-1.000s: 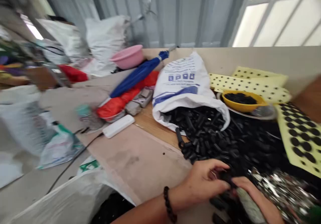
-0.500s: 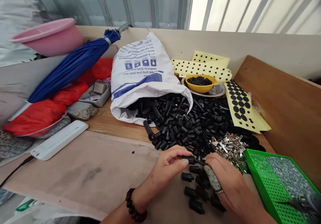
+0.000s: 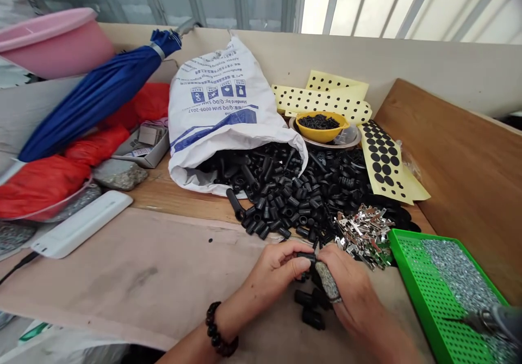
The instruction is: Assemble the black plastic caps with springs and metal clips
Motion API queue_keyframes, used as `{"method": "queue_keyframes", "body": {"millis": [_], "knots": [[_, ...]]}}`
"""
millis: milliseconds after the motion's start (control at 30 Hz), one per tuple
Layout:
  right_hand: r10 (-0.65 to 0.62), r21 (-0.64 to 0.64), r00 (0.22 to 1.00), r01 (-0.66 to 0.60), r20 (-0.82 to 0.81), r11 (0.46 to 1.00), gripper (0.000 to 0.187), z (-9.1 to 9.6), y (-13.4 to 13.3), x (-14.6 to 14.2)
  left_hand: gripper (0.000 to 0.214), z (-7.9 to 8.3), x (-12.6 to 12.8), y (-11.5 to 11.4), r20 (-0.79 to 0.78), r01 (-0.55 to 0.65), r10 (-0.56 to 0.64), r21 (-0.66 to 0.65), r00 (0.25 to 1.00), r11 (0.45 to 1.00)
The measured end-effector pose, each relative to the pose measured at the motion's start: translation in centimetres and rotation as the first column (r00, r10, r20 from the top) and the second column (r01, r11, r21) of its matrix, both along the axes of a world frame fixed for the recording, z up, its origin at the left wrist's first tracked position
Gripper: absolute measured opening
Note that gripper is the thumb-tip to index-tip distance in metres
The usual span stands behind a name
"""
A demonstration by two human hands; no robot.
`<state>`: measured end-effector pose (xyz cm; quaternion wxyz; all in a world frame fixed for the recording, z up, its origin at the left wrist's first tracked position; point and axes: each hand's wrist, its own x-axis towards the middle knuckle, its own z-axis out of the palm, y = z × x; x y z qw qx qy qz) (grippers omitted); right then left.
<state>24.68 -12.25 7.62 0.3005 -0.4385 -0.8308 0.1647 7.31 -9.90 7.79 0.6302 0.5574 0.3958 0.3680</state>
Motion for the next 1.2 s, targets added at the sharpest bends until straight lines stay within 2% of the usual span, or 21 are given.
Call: {"method": "queue_keyframes", "body": {"millis": [133,233,300,433,500,600,700,800,900,933,1000,1067,1200], "knots": [[-0.006,-0.020,0.999,0.005,-0.038,1.000,0.021,0.4,-0.3,0.1,0.023,0.6,-0.1,-0.3,0.007,0.007,-0.007,0.010,1.000,1.000],[-0.001,-0.157,0.996,-0.014,-0.091,0.987,0.020,1.0,-0.5,0.1,0.024,0.4,-0.2,-0.5,-0.016,0.000,0.001,0.053,1.000,0.999],[-0.005,-0.223,0.989,-0.029,-0.148,0.974,0.020,1.2,-0.7,0.0,0.024,0.1,-0.3,-0.7,-0.062,0.007,0.002,0.138,0.998,0.990],[-0.009,-0.165,0.978,-0.026,-0.208,0.986,0.018,1.1,-0.9,-0.2,0.020,-0.1,-0.2,-1.0,-0.151,0.015,0.044,0.369,0.988,0.929],[0.005,-0.111,0.981,-0.026,-0.192,0.994,0.018,1.1,-0.8,-0.2,0.020,0.2,-0.1,-1.0,-0.164,0.016,0.057,0.413,0.985,0.910],[0.015,-0.073,0.989,-0.026,-0.147,0.997,0.018,1.2,-0.6,0.0,0.019,0.6,0.2,-0.6,-0.161,0.007,0.054,0.360,0.985,0.933],[0.012,-0.138,0.992,-0.029,-0.123,0.990,0.019,1.4,-0.4,0.1,0.019,0.6,0.4,-0.4,-0.154,0.008,0.042,0.313,0.987,0.950],[0.011,-0.204,0.996,-0.029,-0.090,0.979,0.020,1.5,-0.5,0.1,0.020,0.2,0.3,-0.4,-0.159,0.025,0.027,0.317,0.987,0.948],[0.011,-0.185,1.000,-0.007,0.018,0.983,0.019,1.4,-1.1,0.7,0.019,-0.4,-0.1,-0.6,-0.209,0.049,0.018,0.311,0.978,0.949],[0.007,-0.162,0.998,0.002,0.056,0.987,0.021,1.3,-1.3,1.1,0.018,-0.6,-0.2,-0.7,-0.239,0.053,0.024,0.311,0.971,0.949],[-0.018,-0.123,0.993,0.032,0.113,0.992,0.036,1.2,-1.4,1.9,0.015,-1.0,-0.4,-0.9,-0.307,0.053,0.053,0.326,0.950,0.944],[-0.056,-0.123,0.987,0.075,0.149,0.990,0.049,1.0,-1.0,2.6,0.013,-1.5,-0.4,-1.1,-0.352,0.073,0.073,0.385,0.933,0.920],[-0.172,-0.132,0.932,0.224,0.320,0.966,0.048,0.3,1.7,2.3,0.010,-2.3,-0.1,-1.6,-0.406,0.201,0.060,0.570,0.912,0.796]]}}
